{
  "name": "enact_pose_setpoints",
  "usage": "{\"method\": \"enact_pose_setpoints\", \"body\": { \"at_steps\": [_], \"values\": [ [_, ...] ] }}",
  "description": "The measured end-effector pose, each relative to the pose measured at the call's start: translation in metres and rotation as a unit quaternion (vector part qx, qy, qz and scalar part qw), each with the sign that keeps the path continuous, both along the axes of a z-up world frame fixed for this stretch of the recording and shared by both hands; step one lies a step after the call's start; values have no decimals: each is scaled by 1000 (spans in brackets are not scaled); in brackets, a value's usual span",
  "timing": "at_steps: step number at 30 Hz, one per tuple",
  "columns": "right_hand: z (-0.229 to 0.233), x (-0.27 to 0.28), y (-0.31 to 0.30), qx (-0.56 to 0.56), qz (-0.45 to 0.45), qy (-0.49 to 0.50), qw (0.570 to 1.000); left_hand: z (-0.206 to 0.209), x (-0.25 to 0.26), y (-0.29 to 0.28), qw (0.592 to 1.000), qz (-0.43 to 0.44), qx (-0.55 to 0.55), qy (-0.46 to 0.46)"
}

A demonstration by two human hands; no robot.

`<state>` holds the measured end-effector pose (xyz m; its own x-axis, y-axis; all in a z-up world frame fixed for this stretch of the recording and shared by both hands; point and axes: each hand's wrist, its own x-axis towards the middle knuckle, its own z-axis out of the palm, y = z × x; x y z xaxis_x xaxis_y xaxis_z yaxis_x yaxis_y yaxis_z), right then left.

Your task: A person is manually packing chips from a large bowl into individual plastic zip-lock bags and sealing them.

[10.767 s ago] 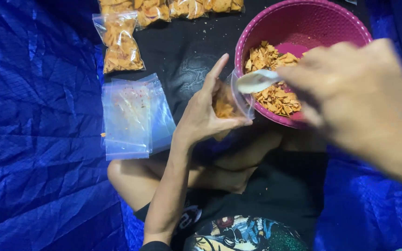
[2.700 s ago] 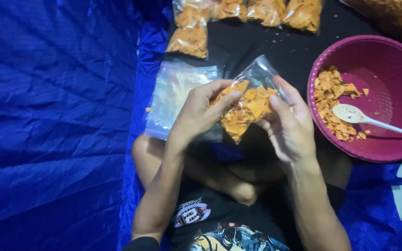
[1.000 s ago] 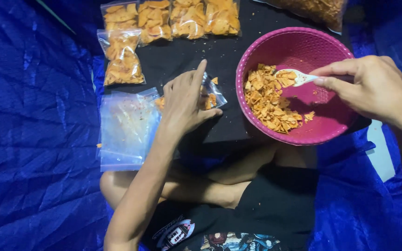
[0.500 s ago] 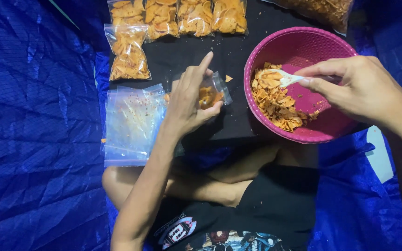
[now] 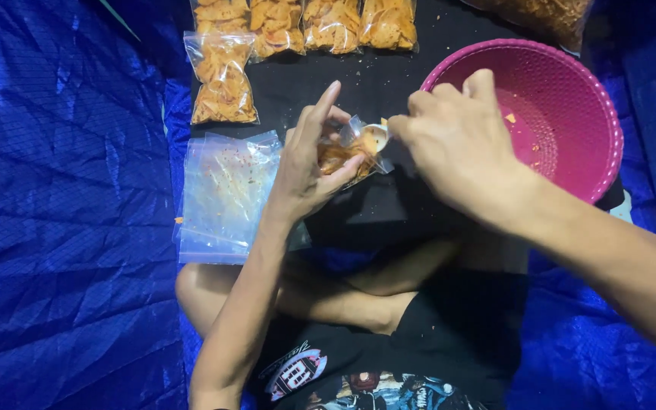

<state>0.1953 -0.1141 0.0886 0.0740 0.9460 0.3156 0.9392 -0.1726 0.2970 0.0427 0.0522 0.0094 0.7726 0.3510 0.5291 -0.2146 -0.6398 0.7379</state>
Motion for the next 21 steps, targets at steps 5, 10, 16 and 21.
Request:
{"method": "enact_pose_setpoints", "body": {
  "at_steps": [5,10,16,21],
  "values": [
    [19,9,-10,16,-61,-139,988,2,0,6,999,25,29,22],
    [32,22,-31,-11,-95,-65,993,4,29,8,977,131,142,95],
    [31,48,-83,-40,-202,-105,973,7,77,4,944,100,202,239],
    [13,54,-99,-128,-302,18,944,-11,90,-1,951,90,235,179]
  ]
}}
